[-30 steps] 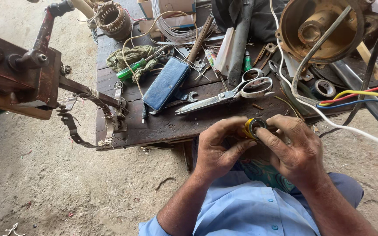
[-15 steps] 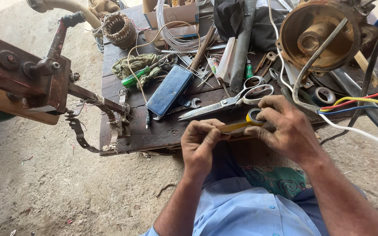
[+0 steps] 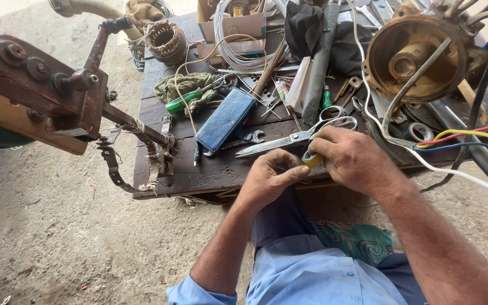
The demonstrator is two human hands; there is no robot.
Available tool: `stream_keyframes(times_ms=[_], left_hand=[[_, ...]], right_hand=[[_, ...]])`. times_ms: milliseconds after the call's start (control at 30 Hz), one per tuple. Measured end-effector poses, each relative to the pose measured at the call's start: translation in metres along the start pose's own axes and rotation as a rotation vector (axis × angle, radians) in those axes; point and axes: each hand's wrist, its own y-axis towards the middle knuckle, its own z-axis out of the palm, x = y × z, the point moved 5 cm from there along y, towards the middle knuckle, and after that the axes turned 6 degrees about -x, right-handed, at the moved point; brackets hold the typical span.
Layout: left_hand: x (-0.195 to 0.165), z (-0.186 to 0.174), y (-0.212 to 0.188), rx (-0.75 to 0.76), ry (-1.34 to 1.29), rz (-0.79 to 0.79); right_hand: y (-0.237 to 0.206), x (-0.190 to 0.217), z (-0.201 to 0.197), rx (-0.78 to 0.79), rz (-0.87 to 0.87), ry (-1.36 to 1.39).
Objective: The person strips the insulation from several colored wires, twists the exposed ends together, and wraps each connection with black electrical tape. They then use yellow tape to secure the bundle and continue taping additional wire sections.
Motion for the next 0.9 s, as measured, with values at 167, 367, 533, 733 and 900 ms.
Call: stream_keyframes(times_ms=[167, 367, 533, 733, 900], left_hand=[[-0.006, 0.000, 0.009, 0.012, -0.146, 0.054], [-0.008, 0.006, 0.009, 0.020, -0.091, 0.010], [-0.016, 0.001, 0.005, -0.086, 0.259, 0.259], [-0.005, -0.003, 0.018, 0.068, -0.186, 0.085], [-0.003, -0.026, 0.034, -0.053, -0.223, 0.081]], right_hand=[[0.004, -0.006, -0.002, 0.007, -0.018, 0.048], [0.010, -0.007, -0.004, 0.032, -0.017, 0.010], [0.015, -0.007, -0.008, 0.036, -0.020, 0.006], [0.010, -0.040, 0.002, -0.076, 0.234, 0.101], [0.003, -0.065, 0.024, -0.127, 0.138, -0.199]])
